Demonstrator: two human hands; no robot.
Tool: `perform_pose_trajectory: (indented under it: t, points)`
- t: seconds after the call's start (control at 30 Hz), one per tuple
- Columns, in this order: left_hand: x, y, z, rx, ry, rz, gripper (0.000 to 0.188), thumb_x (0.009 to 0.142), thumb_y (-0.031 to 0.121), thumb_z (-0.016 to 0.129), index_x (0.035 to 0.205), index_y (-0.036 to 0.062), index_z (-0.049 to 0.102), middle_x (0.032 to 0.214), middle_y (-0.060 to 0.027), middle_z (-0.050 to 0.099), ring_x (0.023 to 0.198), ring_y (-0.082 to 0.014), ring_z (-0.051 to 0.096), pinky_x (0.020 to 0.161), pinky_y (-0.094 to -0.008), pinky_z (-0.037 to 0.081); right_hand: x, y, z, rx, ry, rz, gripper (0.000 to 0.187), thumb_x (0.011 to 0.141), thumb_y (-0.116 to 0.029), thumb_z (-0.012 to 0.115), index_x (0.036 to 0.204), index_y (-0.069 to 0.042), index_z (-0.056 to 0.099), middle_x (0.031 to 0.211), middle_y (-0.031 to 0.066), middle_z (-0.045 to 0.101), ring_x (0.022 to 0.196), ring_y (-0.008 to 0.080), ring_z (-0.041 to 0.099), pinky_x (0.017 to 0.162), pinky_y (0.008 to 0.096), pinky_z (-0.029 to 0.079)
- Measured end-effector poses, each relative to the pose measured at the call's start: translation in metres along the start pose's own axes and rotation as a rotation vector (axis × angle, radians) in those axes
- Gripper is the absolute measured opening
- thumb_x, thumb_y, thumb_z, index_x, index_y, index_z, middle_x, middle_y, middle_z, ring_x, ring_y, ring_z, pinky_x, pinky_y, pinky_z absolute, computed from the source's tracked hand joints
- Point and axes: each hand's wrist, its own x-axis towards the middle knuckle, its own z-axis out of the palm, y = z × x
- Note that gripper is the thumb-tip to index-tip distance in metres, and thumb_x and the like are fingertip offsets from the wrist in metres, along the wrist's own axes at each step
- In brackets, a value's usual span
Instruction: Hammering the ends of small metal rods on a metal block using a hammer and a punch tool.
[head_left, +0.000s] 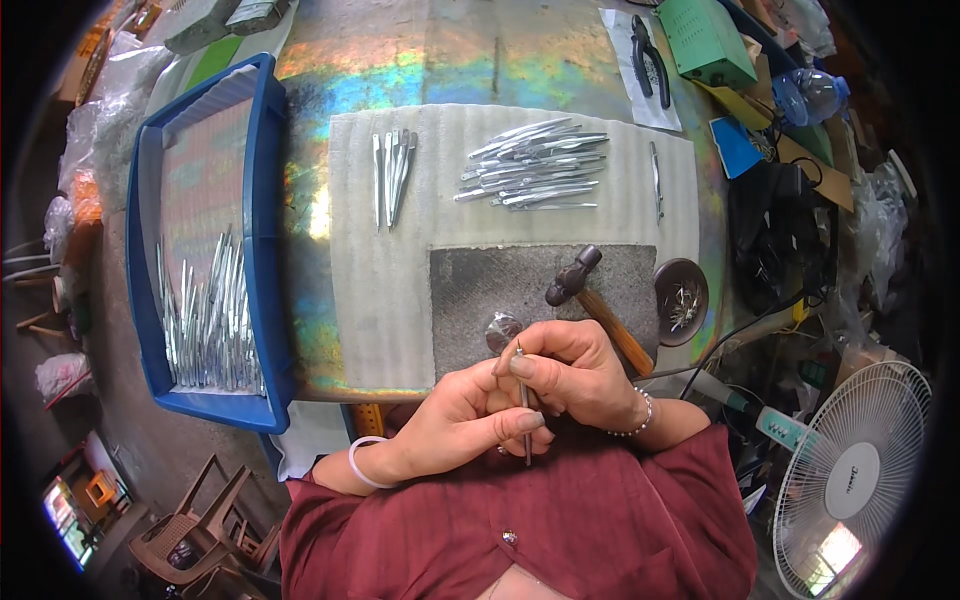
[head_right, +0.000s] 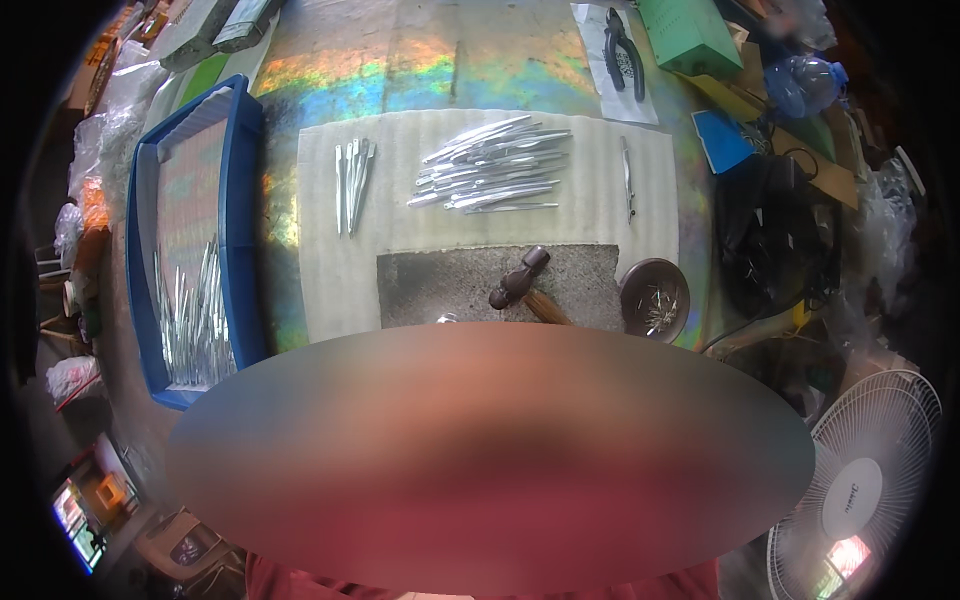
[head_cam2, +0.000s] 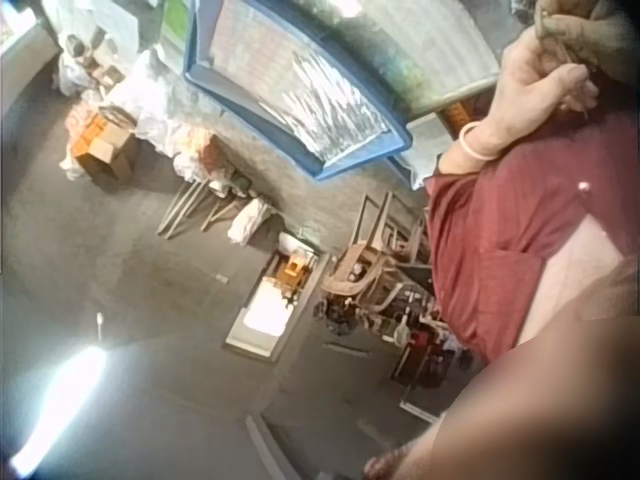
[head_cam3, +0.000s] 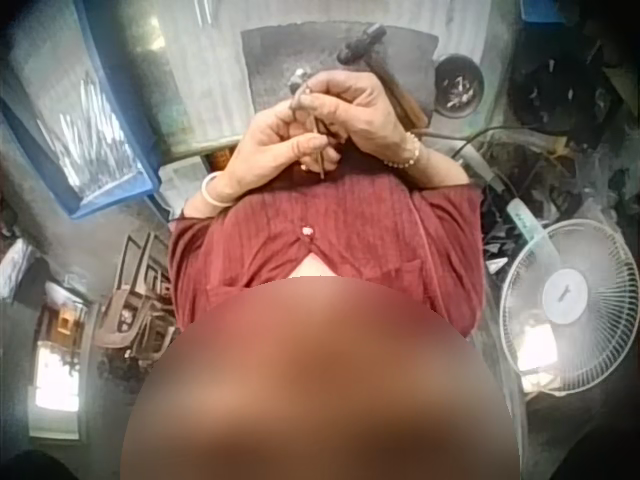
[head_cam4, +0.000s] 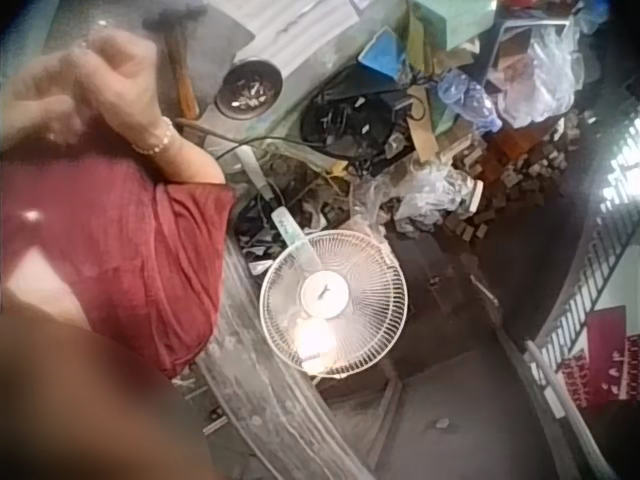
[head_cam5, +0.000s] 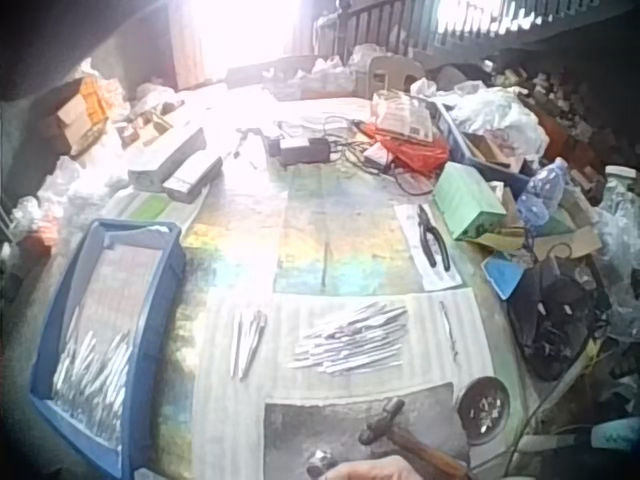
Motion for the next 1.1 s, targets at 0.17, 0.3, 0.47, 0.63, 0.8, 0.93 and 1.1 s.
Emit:
perform_pose_trajectory:
  t: [0.17,0.3,0.47,0.63,0.8,0.93,1.1]
  points:
    - [0.001,0.0,0.002,-0.015,0.019,0.008,0.025,0.094,0.011,0.059,0.115,-0.0013,0.051,0.102,-0.0097,0.065,0.081,-0.0135,0.066,0.066,-0.0234,0.053,-0.001,0.001,-0.001,-0.015,0.006,0.017,0.016,0.096,-0.012,0.055,0.1,0.0,0.064,0.067,-0.0011,0.058,0.051,0.0015,0.044,0.045,0.0175,0.034]
    - [0.002,0.004,0.005,0.0,0.053,-0.047,0.024,0.092,0.008,0.061,0.113,-0.0009,0.053,0.09,-0.0067,0.066,0.074,-0.0109,0.064,0.063,-0.0218,0.051,-0.002,0.0,-0.003,0.024,-0.002,0.035,0.017,0.096,-0.011,0.053,0.102,0.001,0.064,0.067,-0.0011,0.057,0.051,0.0015,0.043,0.044,0.0179,0.033]
    - [0.004,0.005,0.01,0.019,0.087,-0.018,0.025,0.088,0.004,0.066,0.109,-0.0001,0.054,0.079,-0.0027,0.063,0.069,-0.0069,0.06,0.057,-0.0194,0.047,-0.007,0.004,-0.009,0.014,-0.023,0.021,0.022,0.097,-0.013,0.049,0.104,0.004,0.062,0.063,-0.0009,0.053,0.048,0.0026,0.039,0.044,0.0193,0.03]
    - [0.006,0.001,0.006,0.05,0.094,-0.042,0.023,0.086,0.003,0.069,0.102,0.0011,0.054,0.074,0.0001,0.061,0.066,-0.0038,0.057,0.054,-0.0179,0.045,-0.008,0.007,-0.014,0.112,-0.043,0.049,0.022,0.097,-0.012,0.049,0.103,0.003,0.064,0.067,-0.0007,0.057,0.051,0.0024,0.043,0.046,0.0177,0.034]
    - [0.006,0.004,0.008,0.051,0.103,-0.053,0.017,0.088,0.006,0.067,0.098,0.0009,0.054,0.076,-0.0017,0.063,0.065,-0.0049,0.057,0.055,-0.0185,0.046,-0.008,0.006,-0.013,0.136,-0.032,0.053,0.021,0.097,-0.013,0.051,0.102,0.003,0.064,0.067,-0.0004,0.057,0.05,0.0023,0.043,0.046,0.0178,0.035]
    - [0.007,0.002,0.006,0.035,0.069,-0.039,0.015,0.092,0.008,0.063,0.101,-0.0002,0.054,0.079,-0.0044,0.064,0.067,-0.0068,0.059,0.058,-0.0198,0.047,-0.006,0.004,-0.012,0.063,0.043,0.075,0.017,0.095,-0.012,0.057,0.099,0.002,0.064,0.065,-0.0005,0.057,0.051,0.0024,0.045,0.045,0.0179,0.035]
    - [0.007,-0.003,0.001,0.064,0.021,0.016,0.018,0.096,0.011,0.055,0.109,-0.002,0.055,0.084,-0.0066,0.066,0.073,-0.0088,0.062,0.064,-0.0215,0.049,-0.005,0.0,-0.009,0.039,0.067,0.059,0.011,0.092,-0.009,0.062,0.095,0.001,0.064,0.069,0.0003,0.062,0.057,0.0028,0.054,0.049,0.0174,0.041]
